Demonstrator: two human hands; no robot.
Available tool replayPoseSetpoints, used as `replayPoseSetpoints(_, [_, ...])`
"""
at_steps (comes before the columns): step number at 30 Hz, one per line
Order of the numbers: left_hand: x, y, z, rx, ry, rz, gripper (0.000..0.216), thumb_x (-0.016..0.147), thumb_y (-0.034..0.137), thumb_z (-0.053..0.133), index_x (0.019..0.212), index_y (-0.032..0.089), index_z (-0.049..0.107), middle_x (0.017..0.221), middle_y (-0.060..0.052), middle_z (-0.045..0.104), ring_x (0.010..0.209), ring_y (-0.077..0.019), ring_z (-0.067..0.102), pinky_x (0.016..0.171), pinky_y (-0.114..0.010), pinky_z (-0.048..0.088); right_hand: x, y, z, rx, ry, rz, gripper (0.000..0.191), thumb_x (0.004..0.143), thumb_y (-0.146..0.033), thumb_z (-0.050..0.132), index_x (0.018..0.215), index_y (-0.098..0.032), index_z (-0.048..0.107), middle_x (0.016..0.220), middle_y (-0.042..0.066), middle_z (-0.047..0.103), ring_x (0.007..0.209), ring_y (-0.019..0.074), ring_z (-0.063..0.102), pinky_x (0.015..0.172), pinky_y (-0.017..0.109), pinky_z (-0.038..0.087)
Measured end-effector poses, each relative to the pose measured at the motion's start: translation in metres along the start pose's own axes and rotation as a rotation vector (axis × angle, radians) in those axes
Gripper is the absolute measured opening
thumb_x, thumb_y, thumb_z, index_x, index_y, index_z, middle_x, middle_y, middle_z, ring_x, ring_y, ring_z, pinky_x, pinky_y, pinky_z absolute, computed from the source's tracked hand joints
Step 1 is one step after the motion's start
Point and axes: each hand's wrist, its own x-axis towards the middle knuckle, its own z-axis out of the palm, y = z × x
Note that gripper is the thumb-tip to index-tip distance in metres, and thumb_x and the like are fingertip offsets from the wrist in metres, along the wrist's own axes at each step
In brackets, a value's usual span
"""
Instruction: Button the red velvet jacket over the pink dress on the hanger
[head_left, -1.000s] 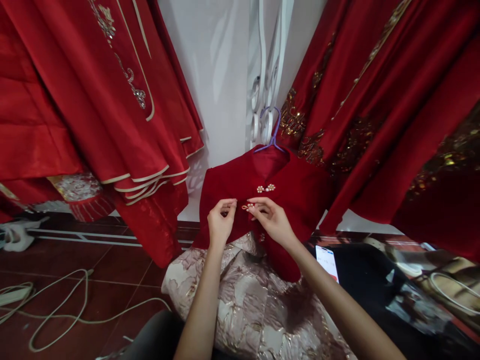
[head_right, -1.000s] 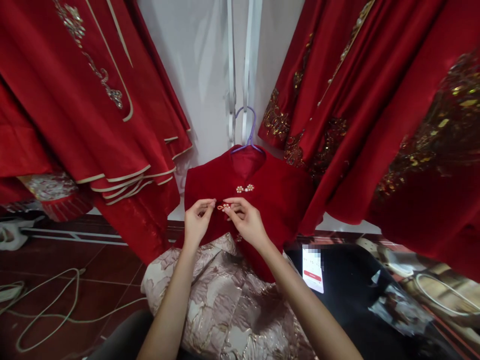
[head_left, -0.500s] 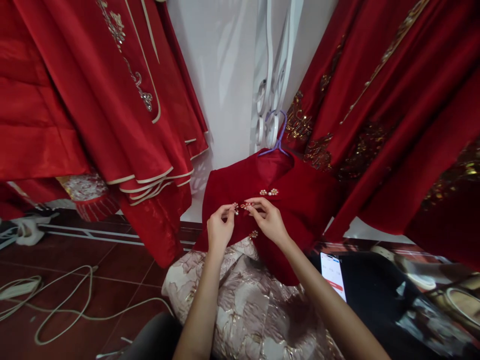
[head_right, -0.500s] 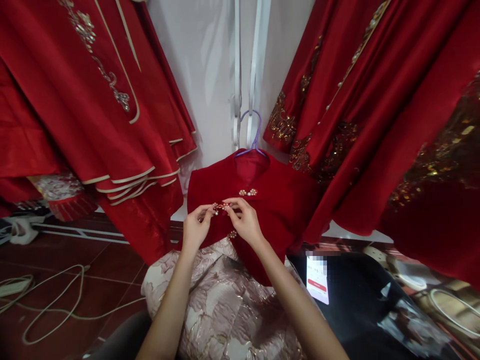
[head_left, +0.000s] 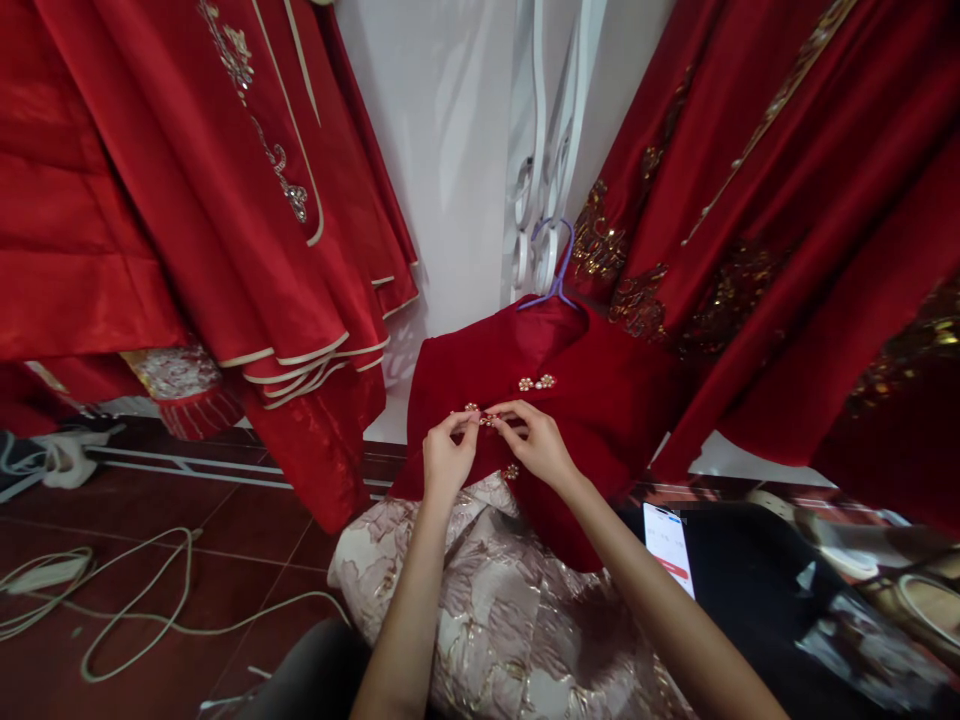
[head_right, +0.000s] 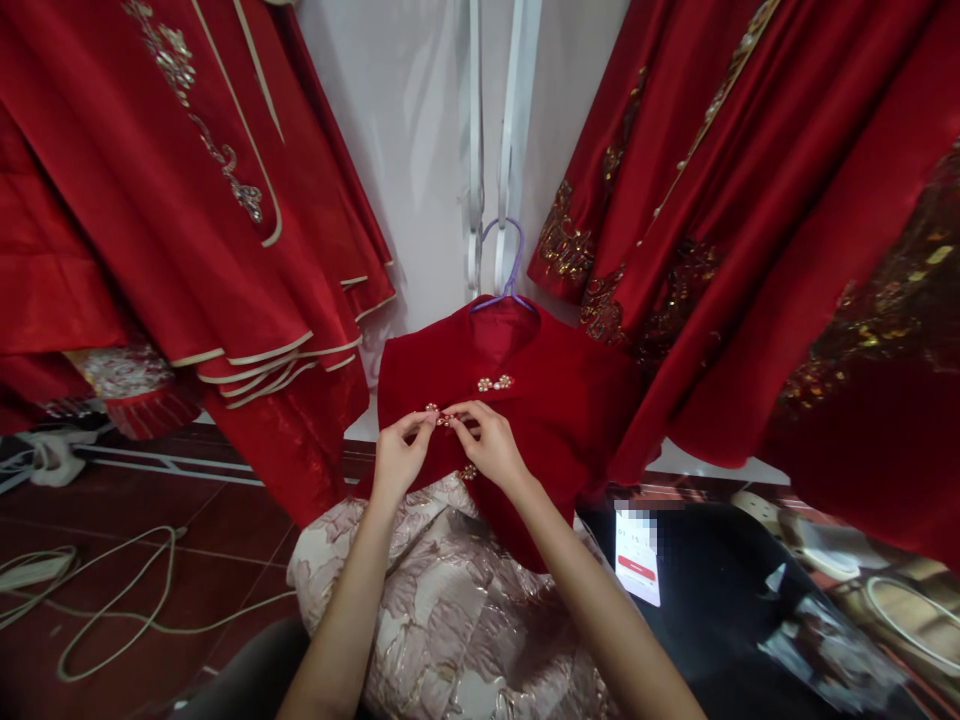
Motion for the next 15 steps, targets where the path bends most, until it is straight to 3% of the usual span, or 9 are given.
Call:
replayPoseSetpoints(8, [-0.0048, 0.0005, 0.0024, 0.056, 0.001, 0.043, 0.021, 0.076, 0.023, 0.067, 0.096, 0.017, 0.071, 0.094, -0.007, 0.074, 0.086, -0.0185, 0.069, 0.086, -0.033, 0.053, 0.0017, 0.0020, 0.0022, -0.205, -0.043, -0.059, 0.023, 0.091, -0.027, 0.046, 0.106, -0.026, 0.064, 0.100, 0.005, 0.064, 0.086, 0.0178, 0.062, 0.077, 0.033, 0.053])
replayPoseSetpoints(15, [-0.0084, 0.0061, 0.0046, 0.152, 0.076, 0.025, 0.017, 0.077, 0.018, 0.063, 0.091, 0.020, 0.072, 0.088, -0.006, 0.074, 0.082, -0.0186, 0.069, 0.085, -0.036, 0.051, -0.0025, 0.0003, 0.0024, -0.176, -0.055, -0.074, 0.021, 0.091, -0.028, 0.048, 0.104, -0.026, 0.064, 0.099, 0.004, 0.064, 0.084, 0.0169, 0.062, 0.075, 0.031, 0.054])
